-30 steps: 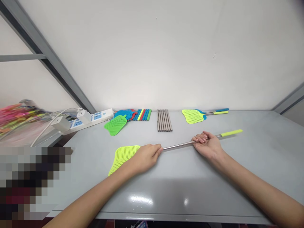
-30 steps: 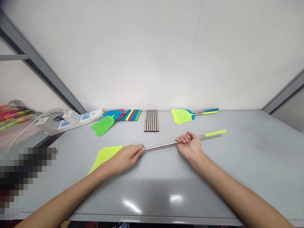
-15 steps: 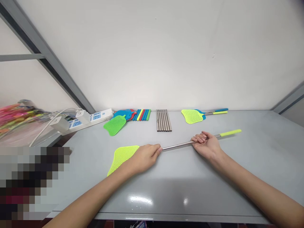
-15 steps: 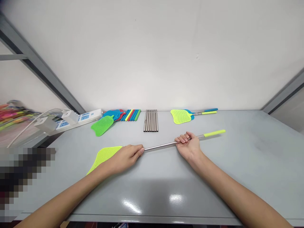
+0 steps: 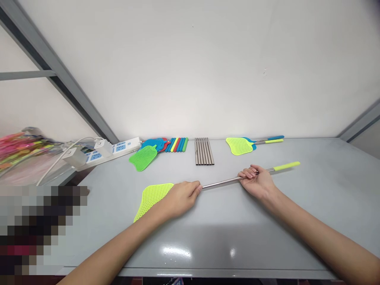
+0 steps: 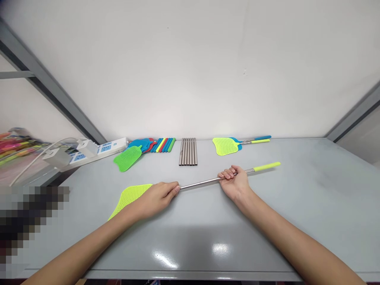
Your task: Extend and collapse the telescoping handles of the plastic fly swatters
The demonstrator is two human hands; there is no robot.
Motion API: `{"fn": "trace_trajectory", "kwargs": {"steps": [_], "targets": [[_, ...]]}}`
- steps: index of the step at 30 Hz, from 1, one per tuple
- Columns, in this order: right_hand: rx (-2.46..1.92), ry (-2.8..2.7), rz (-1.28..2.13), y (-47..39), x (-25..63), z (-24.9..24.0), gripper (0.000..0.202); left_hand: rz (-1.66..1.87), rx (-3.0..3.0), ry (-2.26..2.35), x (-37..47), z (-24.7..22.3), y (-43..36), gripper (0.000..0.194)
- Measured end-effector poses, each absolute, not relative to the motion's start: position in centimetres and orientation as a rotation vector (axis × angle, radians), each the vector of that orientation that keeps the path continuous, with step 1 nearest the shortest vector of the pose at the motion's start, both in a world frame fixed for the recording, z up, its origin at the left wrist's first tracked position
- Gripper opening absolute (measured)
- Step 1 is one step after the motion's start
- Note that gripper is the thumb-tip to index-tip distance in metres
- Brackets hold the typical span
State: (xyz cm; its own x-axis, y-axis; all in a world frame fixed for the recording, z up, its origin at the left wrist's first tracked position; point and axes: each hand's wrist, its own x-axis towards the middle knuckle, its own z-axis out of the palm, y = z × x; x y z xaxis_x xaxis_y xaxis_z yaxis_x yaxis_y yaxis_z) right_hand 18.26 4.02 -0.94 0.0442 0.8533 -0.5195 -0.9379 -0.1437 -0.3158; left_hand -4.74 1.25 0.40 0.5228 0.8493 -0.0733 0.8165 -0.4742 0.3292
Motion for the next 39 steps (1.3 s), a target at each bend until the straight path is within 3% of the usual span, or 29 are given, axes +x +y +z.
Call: {"fn": "trace_trajectory", "kwargs": {"steps": [26, 39], "targets": [[-0.730, 0.107, 1.576, 4.3, 18.4, -1.5, 0.023, 0.215, 2.457, 1.394, -4.8, 0.3, 1.5, 0.036], [-0.734, 0.101, 1.670, 4.1, 18.3, -1.2, 0.017, 0.415, 2.606, 1.465, -5.1, -0.1, 2.2, 0.025]]}}
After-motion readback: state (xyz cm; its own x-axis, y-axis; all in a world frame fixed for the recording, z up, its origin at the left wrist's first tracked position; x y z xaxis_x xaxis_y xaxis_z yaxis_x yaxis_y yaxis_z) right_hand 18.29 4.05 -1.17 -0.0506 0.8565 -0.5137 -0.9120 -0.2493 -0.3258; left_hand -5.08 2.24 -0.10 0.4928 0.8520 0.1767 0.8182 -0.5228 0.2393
